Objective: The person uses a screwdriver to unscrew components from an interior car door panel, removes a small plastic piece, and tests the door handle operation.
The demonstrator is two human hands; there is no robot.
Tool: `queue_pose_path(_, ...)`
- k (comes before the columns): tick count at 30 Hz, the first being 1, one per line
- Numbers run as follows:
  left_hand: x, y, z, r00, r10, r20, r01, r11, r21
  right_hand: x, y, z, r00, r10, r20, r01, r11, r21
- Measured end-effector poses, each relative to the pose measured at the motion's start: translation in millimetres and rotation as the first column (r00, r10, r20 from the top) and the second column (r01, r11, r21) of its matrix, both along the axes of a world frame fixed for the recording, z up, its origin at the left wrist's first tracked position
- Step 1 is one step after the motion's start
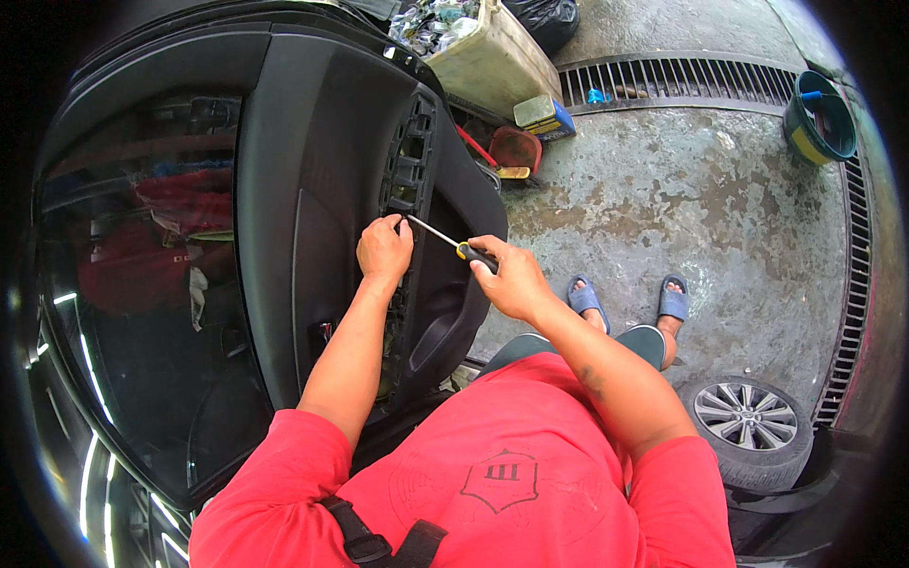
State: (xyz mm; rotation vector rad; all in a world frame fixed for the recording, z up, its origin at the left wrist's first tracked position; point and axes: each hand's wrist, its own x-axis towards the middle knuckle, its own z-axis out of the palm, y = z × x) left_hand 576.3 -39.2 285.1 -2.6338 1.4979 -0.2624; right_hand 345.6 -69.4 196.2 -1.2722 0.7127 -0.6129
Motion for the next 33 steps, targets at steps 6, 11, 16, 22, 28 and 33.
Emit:
queue_pose_path(6, 0.0, 4.0, -11.2, 0.996, 0.045, -0.077, -0.054, 0.991, -0.122, -9.1, 1.3, 5.5, 1.000, -0.004, -0.012, 0.004, 1.000, 0.000)
queue_pose_path(11, -1.1, 0.5, -14.7, 0.992, 0.087, -0.087, -0.093, 0.993, -0.073, -14.0, -0.1, 5.1, 1.000, 0.000, -0.021, -0.001, 0.999, -0.051)
queue_pose_path(16, 4.0, 6.3, -18.2, 0.993, 0.058, -0.101, -0.071, 0.989, -0.129, -12.5, 0.2, 2.2, 1.000, -0.020, 0.003, 0.020, 0.997, -0.079)
queue_pose_path(22, -3.2, 4.5, -5.9, 0.979, 0.076, -0.189, -0.114, 0.973, -0.200, -16.8, -3.6, 3.4, 1.000, 0.012, -0.016, -0.013, 1.000, -0.019)
queue_pose_path(28, 6.8, 1.5, 2.4, 0.984, 0.021, -0.180, -0.046, 0.990, -0.135, -14.9, -0.9, -2.2, 1.000, -0.015, 0.006, 0.015, 0.999, -0.036)
queue_pose_path(33, 9.3, 8.4, -9.1, 0.993, -0.076, -0.086, 0.065, 0.991, -0.119, -14.5, -2.5, -1.7, 1.000, 0.000, -0.025, 0.000, 1.000, -0.019)
